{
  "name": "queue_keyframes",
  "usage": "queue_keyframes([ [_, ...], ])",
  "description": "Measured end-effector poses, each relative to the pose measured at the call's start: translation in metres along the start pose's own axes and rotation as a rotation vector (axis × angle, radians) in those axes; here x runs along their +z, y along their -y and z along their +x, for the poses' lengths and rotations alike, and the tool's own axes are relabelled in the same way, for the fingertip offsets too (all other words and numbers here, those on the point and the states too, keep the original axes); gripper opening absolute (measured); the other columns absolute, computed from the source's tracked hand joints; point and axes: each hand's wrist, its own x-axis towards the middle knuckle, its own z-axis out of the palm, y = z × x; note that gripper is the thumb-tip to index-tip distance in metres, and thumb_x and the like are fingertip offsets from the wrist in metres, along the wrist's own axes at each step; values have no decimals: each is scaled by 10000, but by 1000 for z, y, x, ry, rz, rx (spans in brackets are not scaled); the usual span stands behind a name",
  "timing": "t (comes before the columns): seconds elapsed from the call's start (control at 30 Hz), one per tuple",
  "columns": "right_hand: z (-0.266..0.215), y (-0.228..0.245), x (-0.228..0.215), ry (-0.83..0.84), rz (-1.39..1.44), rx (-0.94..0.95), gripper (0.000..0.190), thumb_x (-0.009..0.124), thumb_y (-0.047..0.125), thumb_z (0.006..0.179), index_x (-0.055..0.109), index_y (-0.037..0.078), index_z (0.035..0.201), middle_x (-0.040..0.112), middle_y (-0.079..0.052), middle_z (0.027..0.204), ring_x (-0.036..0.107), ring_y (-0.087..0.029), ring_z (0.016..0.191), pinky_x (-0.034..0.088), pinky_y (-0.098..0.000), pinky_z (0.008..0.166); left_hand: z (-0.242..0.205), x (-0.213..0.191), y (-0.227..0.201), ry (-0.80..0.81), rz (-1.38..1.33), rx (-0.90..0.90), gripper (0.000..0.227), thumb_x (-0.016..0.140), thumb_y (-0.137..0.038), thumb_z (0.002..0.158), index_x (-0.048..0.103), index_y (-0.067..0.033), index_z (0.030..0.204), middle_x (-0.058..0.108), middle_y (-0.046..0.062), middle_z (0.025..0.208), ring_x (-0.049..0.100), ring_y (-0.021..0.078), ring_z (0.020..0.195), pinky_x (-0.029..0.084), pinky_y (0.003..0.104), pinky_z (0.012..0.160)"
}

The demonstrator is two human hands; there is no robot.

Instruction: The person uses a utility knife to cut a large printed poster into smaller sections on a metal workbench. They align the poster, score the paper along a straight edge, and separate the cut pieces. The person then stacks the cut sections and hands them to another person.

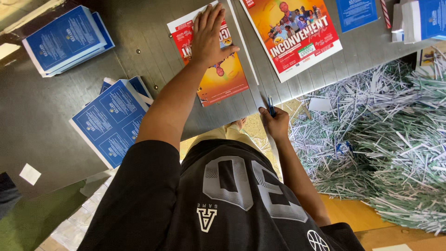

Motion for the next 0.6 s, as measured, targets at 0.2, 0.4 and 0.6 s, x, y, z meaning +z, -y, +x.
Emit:
queue_keyframes([
  [0.2,-2,5,-1,3,-6,-3,560,809,346,915,363,191,613,314,81,591,291,-79,591,244,-301,554,1,-7,-2,-25,-25,17,1153,965,-728,883,348,-90,1619,280,77,1701,223,324,1572,186,571,1278],
  [0.4,3,-3,0,1,-46,-8,580,826,387,903,362,198,610,314,83,597,284,-76,595,236,-308,548,2,-7,-2,-15,-15,15,1171,972,-735,861,356,-82,1613,265,80,1699,218,328,1567,186,576,1273],
  [0.6,1,0,-2,9,-21,14,586,829,371,908,354,202,610,302,87,594,270,-73,595,228,-298,554,1,-4,-1,-16,6,11,1181,972,-750,870,344,-84,1617,276,82,1700,224,323,1569,191,560,1274],
])
